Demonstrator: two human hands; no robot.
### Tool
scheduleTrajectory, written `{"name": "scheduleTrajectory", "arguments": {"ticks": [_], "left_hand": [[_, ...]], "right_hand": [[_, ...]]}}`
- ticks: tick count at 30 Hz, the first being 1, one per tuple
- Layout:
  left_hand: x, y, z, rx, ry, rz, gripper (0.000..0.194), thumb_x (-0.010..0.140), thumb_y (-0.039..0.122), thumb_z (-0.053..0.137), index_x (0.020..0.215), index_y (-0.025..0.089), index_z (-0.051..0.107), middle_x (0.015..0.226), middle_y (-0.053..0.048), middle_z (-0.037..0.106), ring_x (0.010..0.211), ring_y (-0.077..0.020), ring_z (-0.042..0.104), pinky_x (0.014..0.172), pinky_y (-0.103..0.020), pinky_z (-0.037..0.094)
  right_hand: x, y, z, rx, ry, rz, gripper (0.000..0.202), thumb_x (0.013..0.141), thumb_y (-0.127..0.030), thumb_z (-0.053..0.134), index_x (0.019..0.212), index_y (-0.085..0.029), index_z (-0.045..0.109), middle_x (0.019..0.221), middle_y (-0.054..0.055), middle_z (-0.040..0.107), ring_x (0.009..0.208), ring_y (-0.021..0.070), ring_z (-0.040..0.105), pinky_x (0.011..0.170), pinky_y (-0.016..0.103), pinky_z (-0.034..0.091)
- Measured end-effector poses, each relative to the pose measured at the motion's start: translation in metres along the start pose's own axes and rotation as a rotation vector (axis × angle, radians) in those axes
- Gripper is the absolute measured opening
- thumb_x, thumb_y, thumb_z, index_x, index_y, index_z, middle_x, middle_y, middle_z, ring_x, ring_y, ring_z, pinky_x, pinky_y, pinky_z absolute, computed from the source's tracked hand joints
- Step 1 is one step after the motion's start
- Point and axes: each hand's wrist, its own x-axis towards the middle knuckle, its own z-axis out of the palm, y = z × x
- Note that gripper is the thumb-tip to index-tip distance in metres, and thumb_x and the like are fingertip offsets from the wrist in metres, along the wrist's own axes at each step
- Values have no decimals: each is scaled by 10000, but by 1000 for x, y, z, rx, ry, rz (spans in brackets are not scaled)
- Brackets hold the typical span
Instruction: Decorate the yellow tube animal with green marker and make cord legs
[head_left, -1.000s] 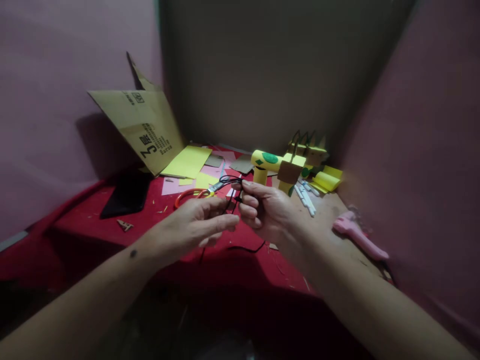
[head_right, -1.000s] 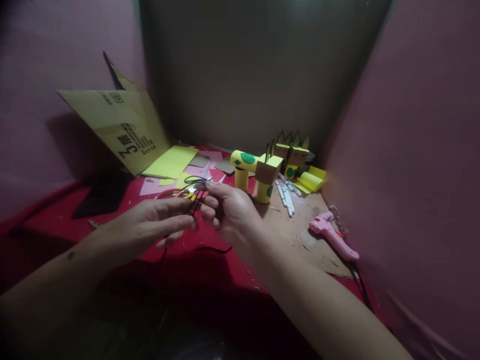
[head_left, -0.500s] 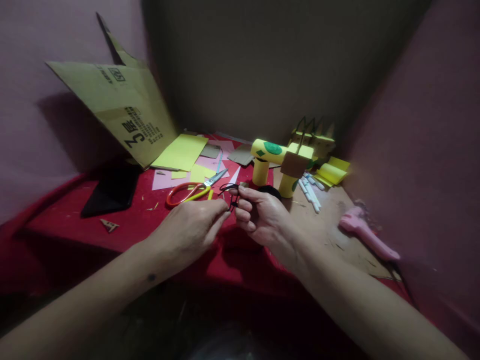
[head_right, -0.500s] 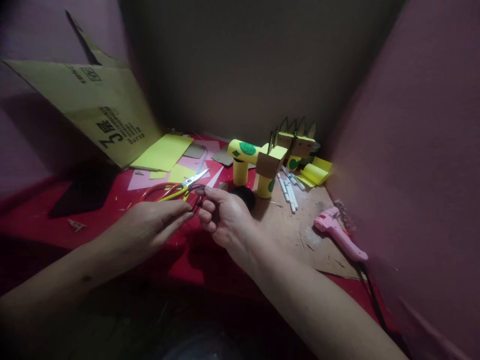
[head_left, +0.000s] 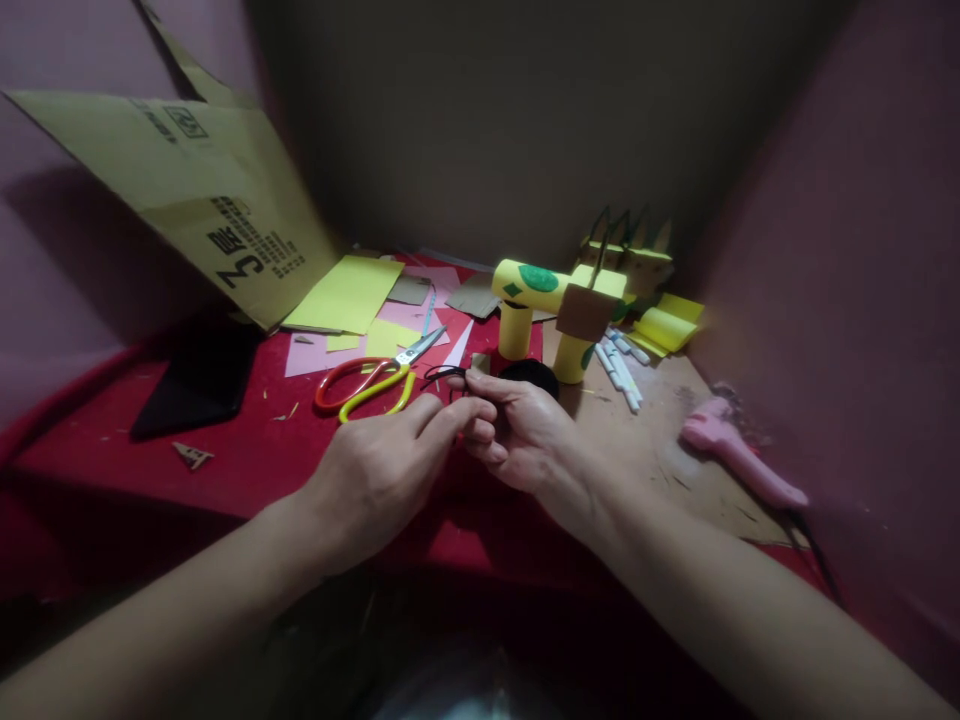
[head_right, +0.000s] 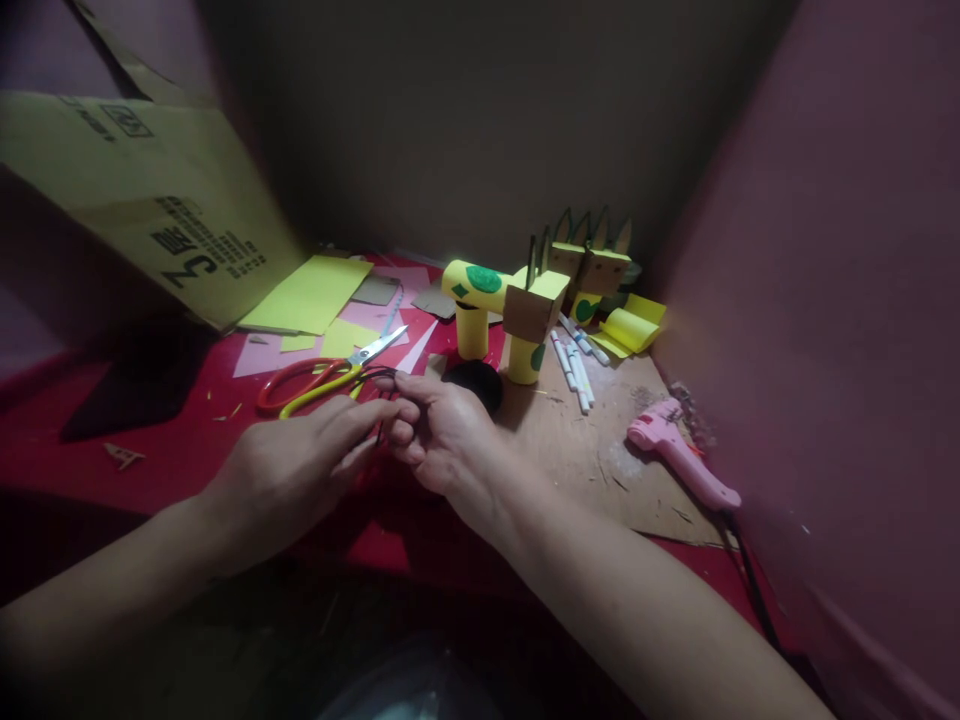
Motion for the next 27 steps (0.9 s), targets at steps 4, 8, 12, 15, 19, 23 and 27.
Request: {"name": "scheduleTrajectory", "arguments": {"ticks": [4,8,12,15,19,23,27], "left_hand": [[1,-5,-3,51,47,164,288,975,88,531,1259,79,577,912,-124,761,735,-216,740,611,-290,575],[-2,-9,-7,-19,54,157,188,964,64,527,1093,124,649,933,-114,755,738,-182,722,607,-251,538],[-3,-7,-8,-77,83,67,108,930,72,607,999,147,644,915,-74,741,722,-141,696,616,-216,508],[-2,-3,-12,-183,46,-58,88,934,82,577,929,156,625,850,-50,716,725,-136,684,607,-209,495],[7,2,-21,-376,57,-357,81,919,139,584,892,180,648,807,-9,708,687,-123,660,629,-216,503],[23,0,-31,-552,7,-623,74,873,224,631,825,203,684,759,13,706,682,-130,649,633,-223,511],[42,-6,-42,-657,-102,-728,104,794,273,662,726,203,695,670,9,680,618,-137,600,558,-236,475]], "right_hand": [[-1,0,-2,2,-10,17,392,1052,-229,409,732,-135,613,394,-81,368,307,44,327,276,147,164],[0,2,-4,2,-57,5,350,1047,-195,408,766,-131,608,405,-92,353,308,40,310,281,145,154],[1,6,-5,-9,-81,8,338,1045,-181,395,784,-129,603,410,-96,335,318,44,308,291,151,148],[2,9,-6,-36,-102,28,362,1050,-208,380,761,-137,586,423,-90,352,323,45,313,298,154,152],[0,9,-7,-168,-127,55,370,1026,-263,384,698,-170,529,475,-46,467,342,69,440,310,157,207],[-3,8,-4,-348,-82,61,304,970,-197,373,695,-182,502,493,-16,542,361,91,508,339,161,289],[-6,6,2,-537,-25,60,261,954,-191,397,707,-191,483,490,-6,555,349,95,491,324,169,234]]}}
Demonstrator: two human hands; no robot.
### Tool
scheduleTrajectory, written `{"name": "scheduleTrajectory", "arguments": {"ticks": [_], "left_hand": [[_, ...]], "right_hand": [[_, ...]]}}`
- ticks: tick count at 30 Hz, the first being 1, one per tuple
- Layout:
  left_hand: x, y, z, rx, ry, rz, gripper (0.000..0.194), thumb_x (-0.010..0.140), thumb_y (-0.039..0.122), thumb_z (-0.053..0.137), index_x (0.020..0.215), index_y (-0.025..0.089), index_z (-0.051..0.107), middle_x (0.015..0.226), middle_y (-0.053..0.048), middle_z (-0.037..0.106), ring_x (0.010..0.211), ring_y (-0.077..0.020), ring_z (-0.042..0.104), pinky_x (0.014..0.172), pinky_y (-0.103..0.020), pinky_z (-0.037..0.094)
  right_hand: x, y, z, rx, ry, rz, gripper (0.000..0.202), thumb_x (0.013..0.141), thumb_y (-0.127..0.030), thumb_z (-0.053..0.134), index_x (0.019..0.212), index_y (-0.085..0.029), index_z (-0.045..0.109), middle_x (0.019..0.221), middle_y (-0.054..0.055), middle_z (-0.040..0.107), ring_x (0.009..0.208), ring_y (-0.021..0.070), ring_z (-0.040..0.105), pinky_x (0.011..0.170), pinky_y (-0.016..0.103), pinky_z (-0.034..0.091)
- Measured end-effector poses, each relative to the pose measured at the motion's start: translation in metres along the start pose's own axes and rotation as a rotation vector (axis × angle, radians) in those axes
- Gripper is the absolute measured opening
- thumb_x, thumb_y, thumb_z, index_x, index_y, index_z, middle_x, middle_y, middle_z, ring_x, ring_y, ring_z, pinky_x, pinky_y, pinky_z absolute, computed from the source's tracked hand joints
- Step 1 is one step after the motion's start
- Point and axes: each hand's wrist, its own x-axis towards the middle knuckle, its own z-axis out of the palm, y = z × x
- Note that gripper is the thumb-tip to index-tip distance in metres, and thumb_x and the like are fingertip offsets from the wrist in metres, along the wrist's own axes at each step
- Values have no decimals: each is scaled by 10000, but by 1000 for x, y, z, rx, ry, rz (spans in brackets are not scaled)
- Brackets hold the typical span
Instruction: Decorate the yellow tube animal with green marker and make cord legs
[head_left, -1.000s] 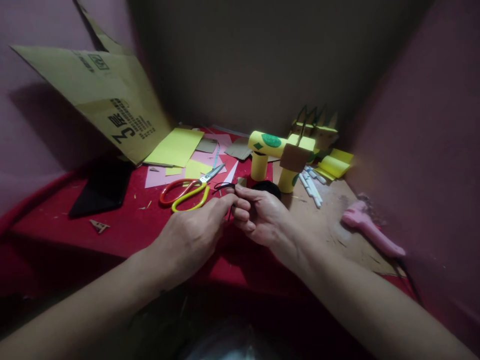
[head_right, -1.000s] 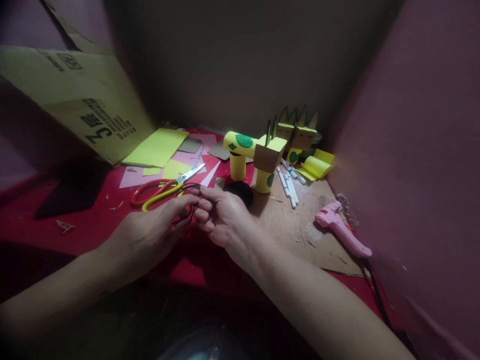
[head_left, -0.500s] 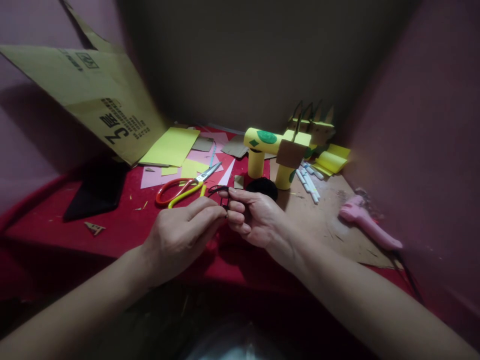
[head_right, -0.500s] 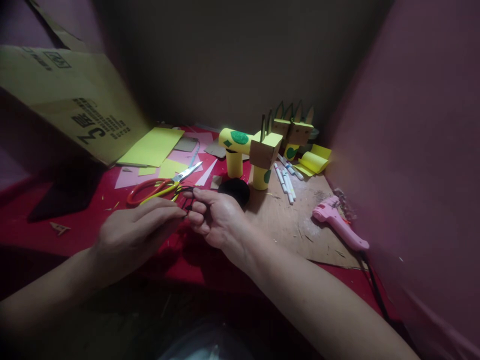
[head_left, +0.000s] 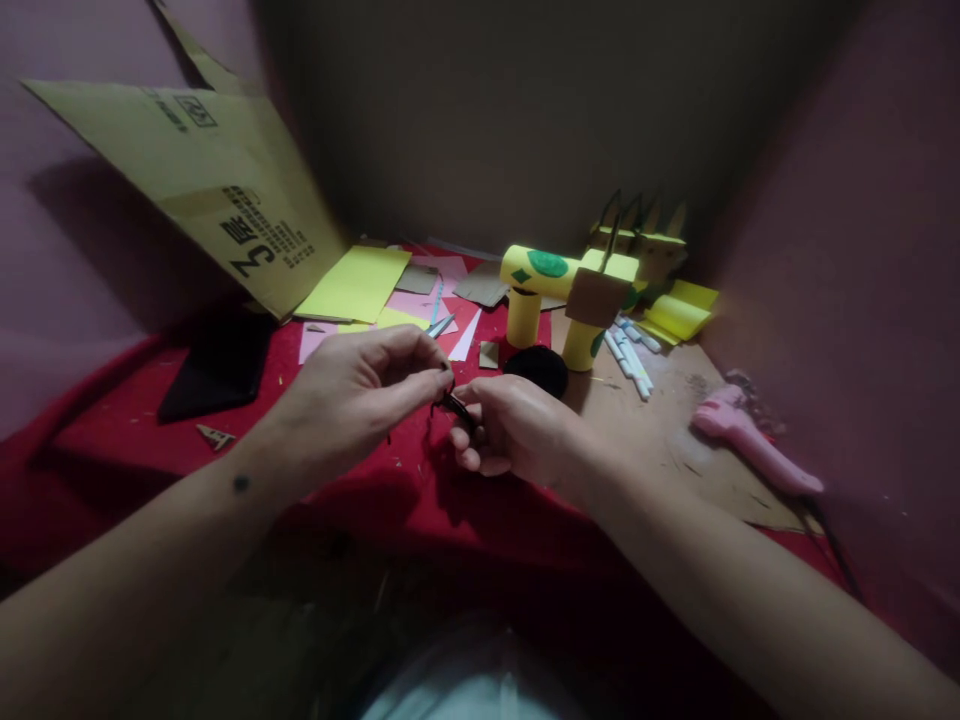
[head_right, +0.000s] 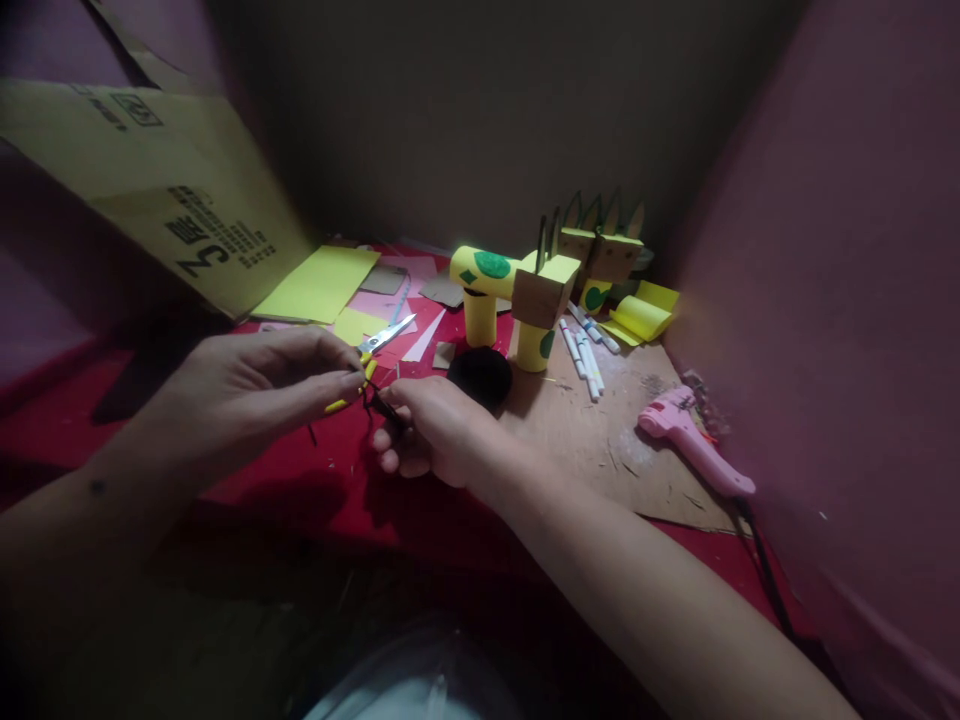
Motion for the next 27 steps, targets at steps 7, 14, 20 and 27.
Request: {"name": "scheduleTrajectory", "arguments": {"ticks": [7,14,20,27], "left_hand": [[16,5,-12,28,-97,13,112,772,257,637,679,196,651,546,8,575,460,-119,477,402,-243,360],[21,4,-10,102,-141,120,156,799,224,626,650,192,658,527,11,568,467,-114,461,380,-231,351],[25,11,-12,133,-118,102,161,787,262,616,649,181,633,534,13,540,460,-106,453,393,-230,345],[28,24,-17,198,-62,26,156,733,270,619,610,173,607,509,34,481,426,-69,389,407,-214,300]], "right_hand": [[2,-1,-3,-164,36,-99,223,910,-210,467,696,-183,525,575,39,627,368,99,510,307,184,270],[6,7,-9,-149,10,-223,138,871,-116,457,776,-203,509,580,17,640,356,107,523,291,176,293],[1,5,-11,-223,16,-235,128,929,-219,493,814,-192,544,689,39,688,369,100,560,277,174,310],[0,6,-26,-226,10,-319,185,945,-354,575,1030,-200,632,980,86,760,373,107,604,257,207,342]]}}
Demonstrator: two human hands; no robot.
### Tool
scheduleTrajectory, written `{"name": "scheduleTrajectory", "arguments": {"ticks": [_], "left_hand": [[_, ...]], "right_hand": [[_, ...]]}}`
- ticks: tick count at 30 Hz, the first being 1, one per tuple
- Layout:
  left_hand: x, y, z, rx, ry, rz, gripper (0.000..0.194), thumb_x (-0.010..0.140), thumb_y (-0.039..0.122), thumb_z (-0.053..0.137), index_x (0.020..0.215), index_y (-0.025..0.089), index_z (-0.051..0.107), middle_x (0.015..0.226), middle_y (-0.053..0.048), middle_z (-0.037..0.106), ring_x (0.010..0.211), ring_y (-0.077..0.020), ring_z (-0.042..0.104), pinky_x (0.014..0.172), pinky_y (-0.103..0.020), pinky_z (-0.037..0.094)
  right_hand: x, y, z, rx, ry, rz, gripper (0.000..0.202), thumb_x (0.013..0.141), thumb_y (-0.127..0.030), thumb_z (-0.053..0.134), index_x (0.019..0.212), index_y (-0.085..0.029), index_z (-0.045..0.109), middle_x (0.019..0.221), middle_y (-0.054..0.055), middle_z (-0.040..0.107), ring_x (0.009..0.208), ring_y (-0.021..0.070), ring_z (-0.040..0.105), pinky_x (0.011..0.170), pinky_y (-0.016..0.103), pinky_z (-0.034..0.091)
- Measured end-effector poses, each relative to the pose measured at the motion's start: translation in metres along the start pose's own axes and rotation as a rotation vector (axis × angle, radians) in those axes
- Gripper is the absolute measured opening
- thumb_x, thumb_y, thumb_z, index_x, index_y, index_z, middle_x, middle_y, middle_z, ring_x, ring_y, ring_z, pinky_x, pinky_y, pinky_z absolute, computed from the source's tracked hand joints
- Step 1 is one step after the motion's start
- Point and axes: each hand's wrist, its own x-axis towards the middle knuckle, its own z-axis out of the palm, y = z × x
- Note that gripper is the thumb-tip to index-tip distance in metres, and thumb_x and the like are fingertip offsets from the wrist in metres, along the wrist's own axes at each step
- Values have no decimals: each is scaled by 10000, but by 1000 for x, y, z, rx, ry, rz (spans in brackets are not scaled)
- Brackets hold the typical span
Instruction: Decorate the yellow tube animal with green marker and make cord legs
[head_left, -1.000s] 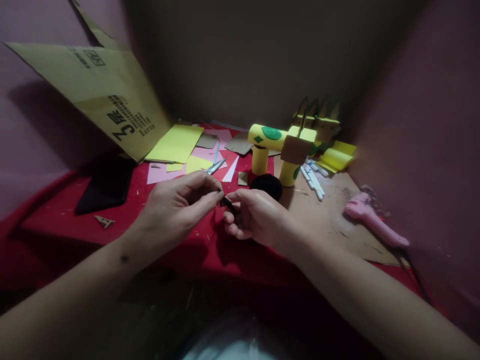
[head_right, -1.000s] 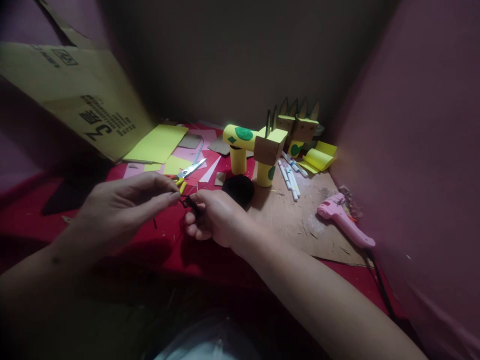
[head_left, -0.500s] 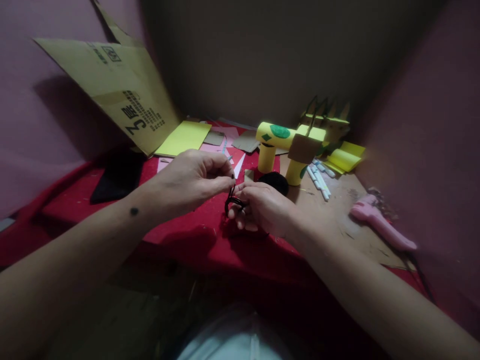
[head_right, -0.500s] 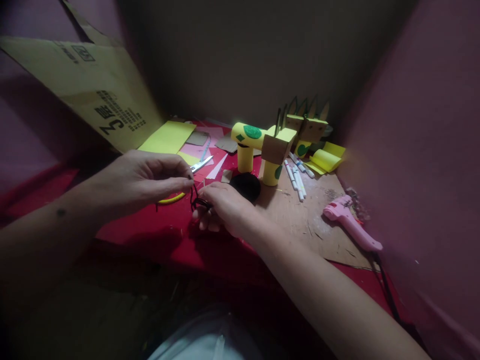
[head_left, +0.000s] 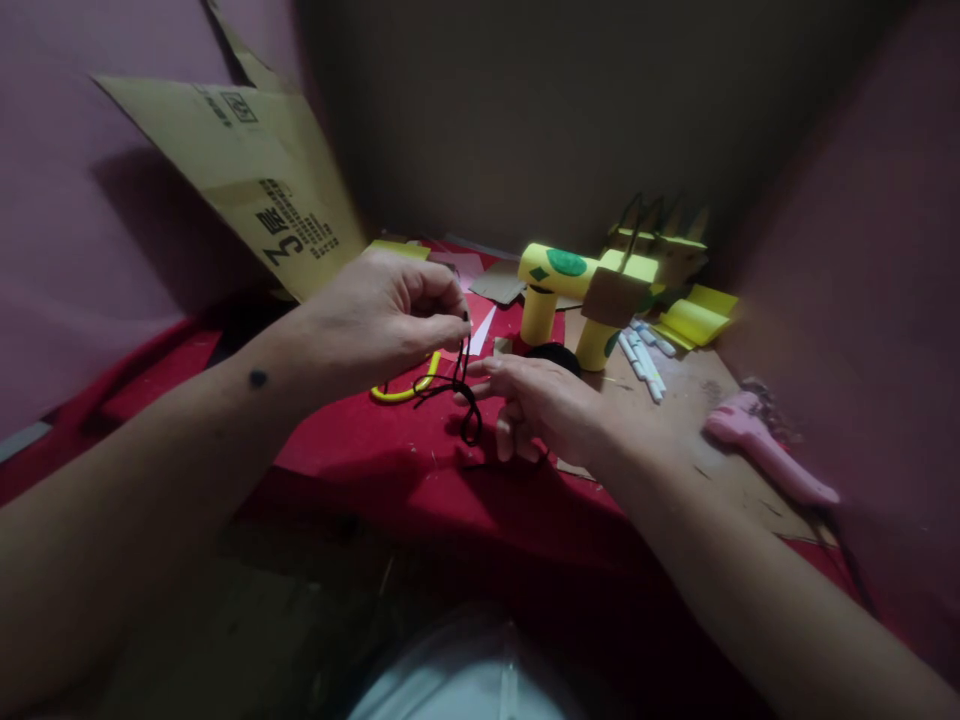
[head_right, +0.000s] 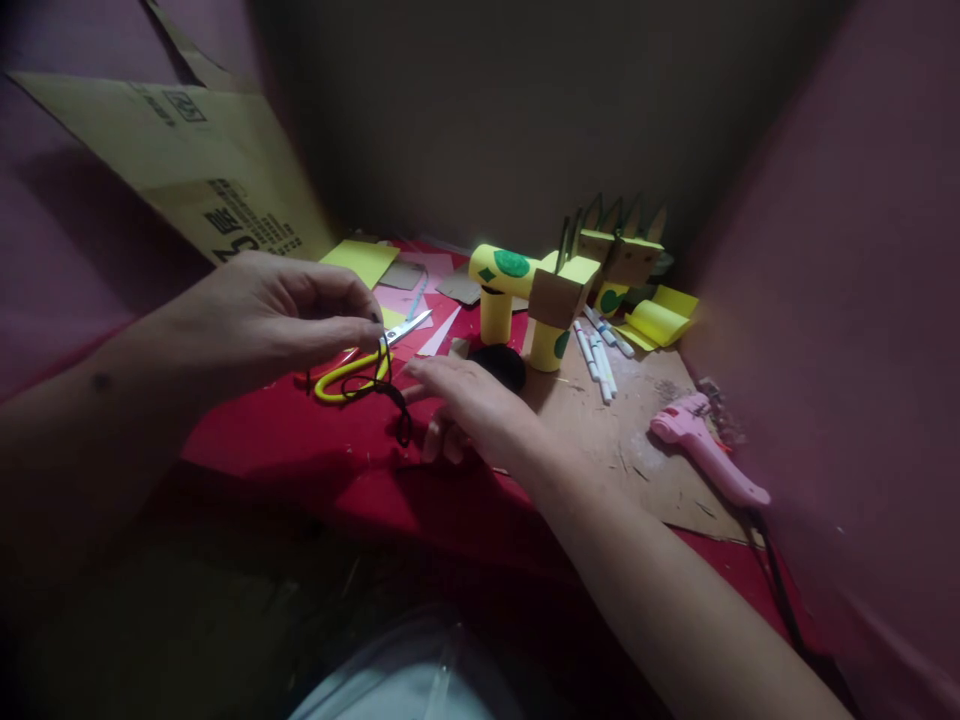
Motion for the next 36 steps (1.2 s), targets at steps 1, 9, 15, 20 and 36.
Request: {"name": "scheduleTrajectory", "arguments": {"ticks": [1,9,15,20,36], "left_hand": [[0,0,-1,9,-2,3,162,737,275,614,611,173,606,510,35,476,428,-69,386,418,-219,306],[2,-4,4,-35,39,46,145,731,243,630,609,164,638,498,30,486,460,-77,389,469,-254,292],[-2,-12,8,-65,10,51,128,737,243,636,626,179,645,482,36,510,433,-86,391,435,-249,304],[-6,-18,14,12,-10,104,147,755,264,602,640,184,647,535,4,565,502,-137,480,460,-268,349],[-1,-4,20,-169,-199,-1,145,724,215,631,584,177,635,417,58,453,366,-70,376,378,-216,319]], "right_hand": [[0,0,-2,-4,6,-4,197,937,-350,599,1054,-198,644,931,81,764,371,110,600,260,207,346],[-3,7,7,-70,-26,-7,190,797,-164,786,943,-179,666,439,-42,589,303,82,448,278,164,309],[0,12,9,-18,40,22,196,818,-42,658,662,-156,627,487,8,657,270,58,432,253,157,279],[2,12,9,65,25,44,180,814,-30,624,680,-147,600,672,57,756,310,72,520,242,165,320],[1,9,13,62,-23,10,249,822,-22,642,1021,-154,574,617,17,745,290,96,525,246,160,293]]}}
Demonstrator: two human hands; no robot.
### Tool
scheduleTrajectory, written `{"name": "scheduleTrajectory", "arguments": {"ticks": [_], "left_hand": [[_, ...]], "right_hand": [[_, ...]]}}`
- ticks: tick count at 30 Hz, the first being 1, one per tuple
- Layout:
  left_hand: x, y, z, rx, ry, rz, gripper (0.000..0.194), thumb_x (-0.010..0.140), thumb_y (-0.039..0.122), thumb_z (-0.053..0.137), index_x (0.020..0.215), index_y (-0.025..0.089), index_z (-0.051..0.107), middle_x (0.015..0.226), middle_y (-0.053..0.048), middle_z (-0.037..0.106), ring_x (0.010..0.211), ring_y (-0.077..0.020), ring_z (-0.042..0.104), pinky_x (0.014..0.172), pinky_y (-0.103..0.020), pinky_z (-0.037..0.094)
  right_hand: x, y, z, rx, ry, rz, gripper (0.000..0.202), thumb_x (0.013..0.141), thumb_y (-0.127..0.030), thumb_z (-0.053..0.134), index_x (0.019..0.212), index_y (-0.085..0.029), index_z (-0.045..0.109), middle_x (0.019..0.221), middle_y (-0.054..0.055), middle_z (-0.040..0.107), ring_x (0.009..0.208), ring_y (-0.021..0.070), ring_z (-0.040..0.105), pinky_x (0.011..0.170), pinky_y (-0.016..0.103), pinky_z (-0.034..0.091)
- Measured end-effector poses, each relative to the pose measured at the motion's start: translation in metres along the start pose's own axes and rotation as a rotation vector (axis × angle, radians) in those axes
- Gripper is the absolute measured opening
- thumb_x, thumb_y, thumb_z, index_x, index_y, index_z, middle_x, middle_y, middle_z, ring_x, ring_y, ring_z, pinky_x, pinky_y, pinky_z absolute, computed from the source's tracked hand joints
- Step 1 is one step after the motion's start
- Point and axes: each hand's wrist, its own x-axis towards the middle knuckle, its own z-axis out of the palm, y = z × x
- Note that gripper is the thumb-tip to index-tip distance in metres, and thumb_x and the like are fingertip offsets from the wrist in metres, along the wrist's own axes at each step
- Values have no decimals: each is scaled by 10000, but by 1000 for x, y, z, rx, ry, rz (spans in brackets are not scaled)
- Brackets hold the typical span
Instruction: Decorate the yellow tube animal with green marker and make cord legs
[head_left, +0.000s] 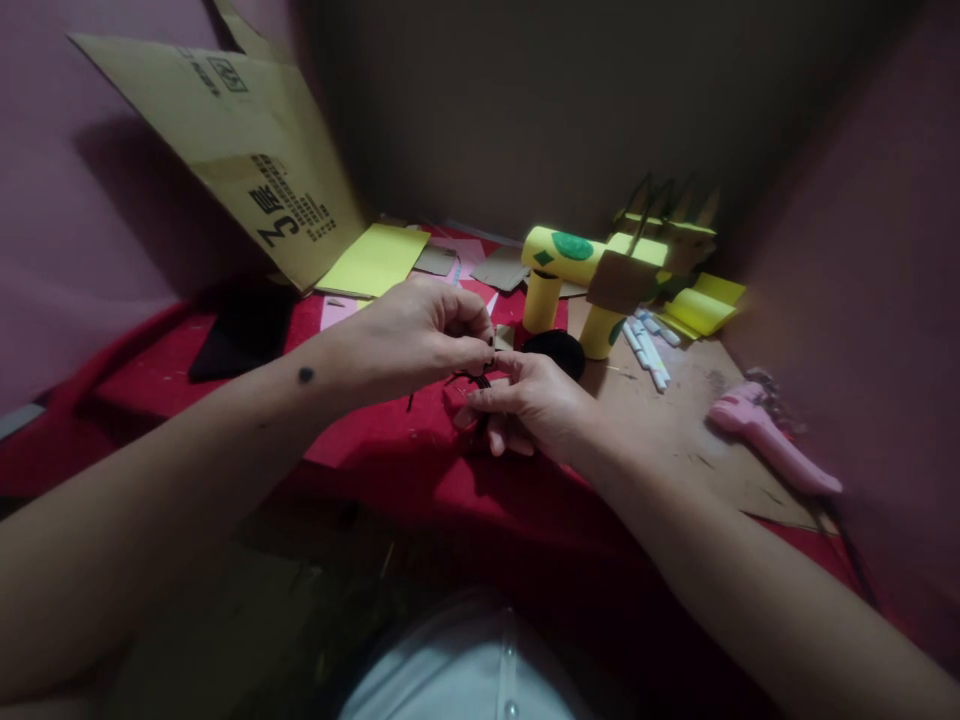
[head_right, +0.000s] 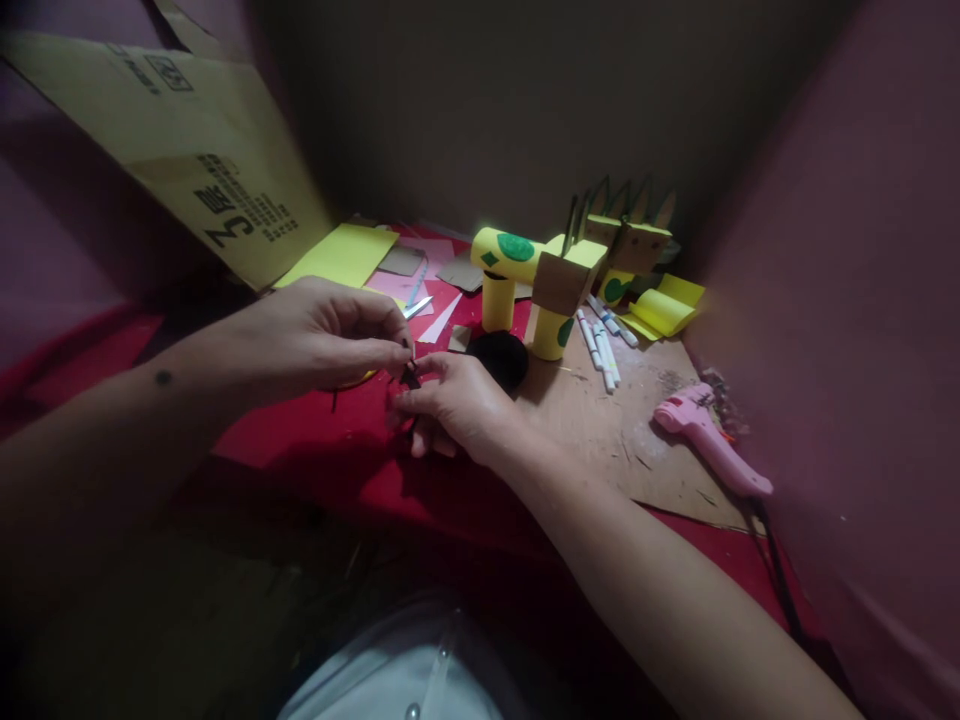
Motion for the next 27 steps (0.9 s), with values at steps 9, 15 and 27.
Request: {"name": "scheduleTrajectory", "arguments": {"ticks": [9,15,27], "left_hand": [[0,4,-5,49,76,-58,111,715,243,647,637,165,643,468,37,475,399,-78,389,387,-215,265],[-2,13,-9,117,104,-79,147,704,300,625,649,163,632,503,37,465,429,-71,395,441,-218,276],[-1,22,-15,249,91,-64,180,761,293,600,716,140,684,535,17,472,530,-131,537,547,-270,367]], "right_hand": [[0,0,-1,-10,-12,19,198,835,-9,618,851,-188,537,606,12,741,291,93,533,244,157,275],[2,1,-3,-3,-23,45,221,821,-4,616,884,-193,520,621,9,749,290,94,533,247,162,285],[-6,-2,-14,47,-144,2,595,769,-131,724,1320,-200,510,775,40,790,360,112,587,287,175,319]]}}
